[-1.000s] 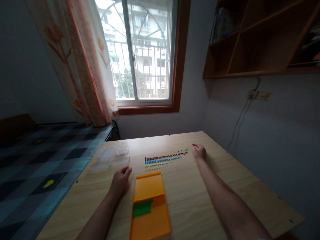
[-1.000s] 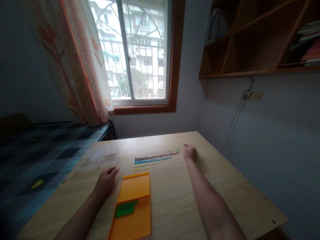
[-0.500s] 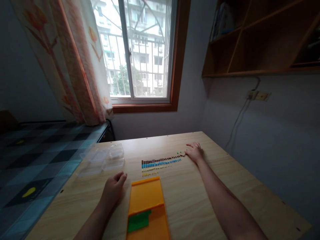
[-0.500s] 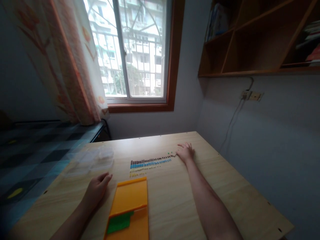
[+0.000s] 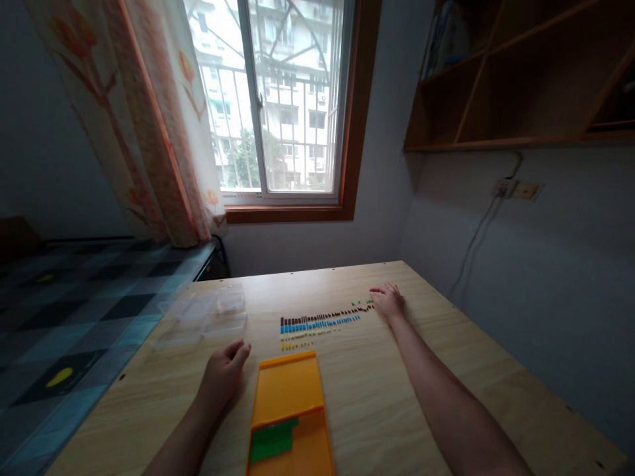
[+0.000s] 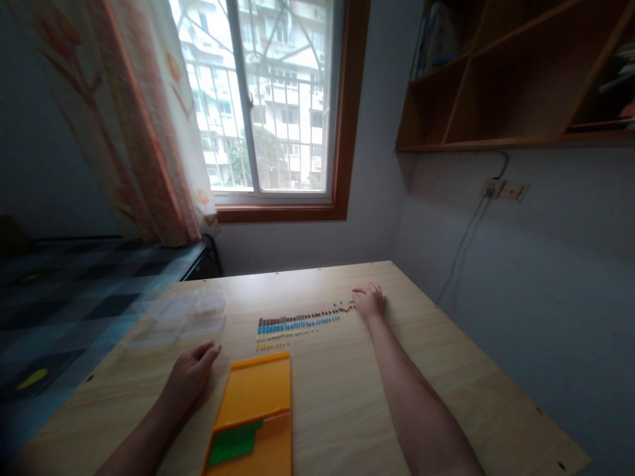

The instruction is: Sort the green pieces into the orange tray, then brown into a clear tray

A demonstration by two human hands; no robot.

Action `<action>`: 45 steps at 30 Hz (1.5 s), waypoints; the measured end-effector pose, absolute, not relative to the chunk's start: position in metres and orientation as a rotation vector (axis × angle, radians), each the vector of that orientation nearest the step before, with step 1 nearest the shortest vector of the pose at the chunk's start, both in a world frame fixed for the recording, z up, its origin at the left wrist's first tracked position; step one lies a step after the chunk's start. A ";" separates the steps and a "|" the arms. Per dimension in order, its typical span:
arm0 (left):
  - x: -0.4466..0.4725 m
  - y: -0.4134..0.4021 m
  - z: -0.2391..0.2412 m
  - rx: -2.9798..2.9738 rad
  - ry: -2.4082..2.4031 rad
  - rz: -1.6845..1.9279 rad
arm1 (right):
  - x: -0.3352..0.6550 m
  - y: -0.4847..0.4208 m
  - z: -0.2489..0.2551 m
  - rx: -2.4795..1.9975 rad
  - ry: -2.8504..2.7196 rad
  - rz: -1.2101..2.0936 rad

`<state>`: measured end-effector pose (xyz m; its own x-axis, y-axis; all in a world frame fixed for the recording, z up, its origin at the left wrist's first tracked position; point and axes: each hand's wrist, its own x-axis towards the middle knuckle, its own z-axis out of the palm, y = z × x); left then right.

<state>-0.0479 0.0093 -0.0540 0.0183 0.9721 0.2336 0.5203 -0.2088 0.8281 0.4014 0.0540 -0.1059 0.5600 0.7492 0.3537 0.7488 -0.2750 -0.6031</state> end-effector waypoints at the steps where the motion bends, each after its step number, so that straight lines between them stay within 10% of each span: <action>1: -0.048 0.009 -0.054 1.772 1.521 1.109 | 0.401 0.054 -0.106 -2.036 -1.193 -0.004; 45: -0.043 0.006 -0.054 1.729 1.452 1.134 | 0.354 0.050 -0.090 -1.990 -1.598 -0.039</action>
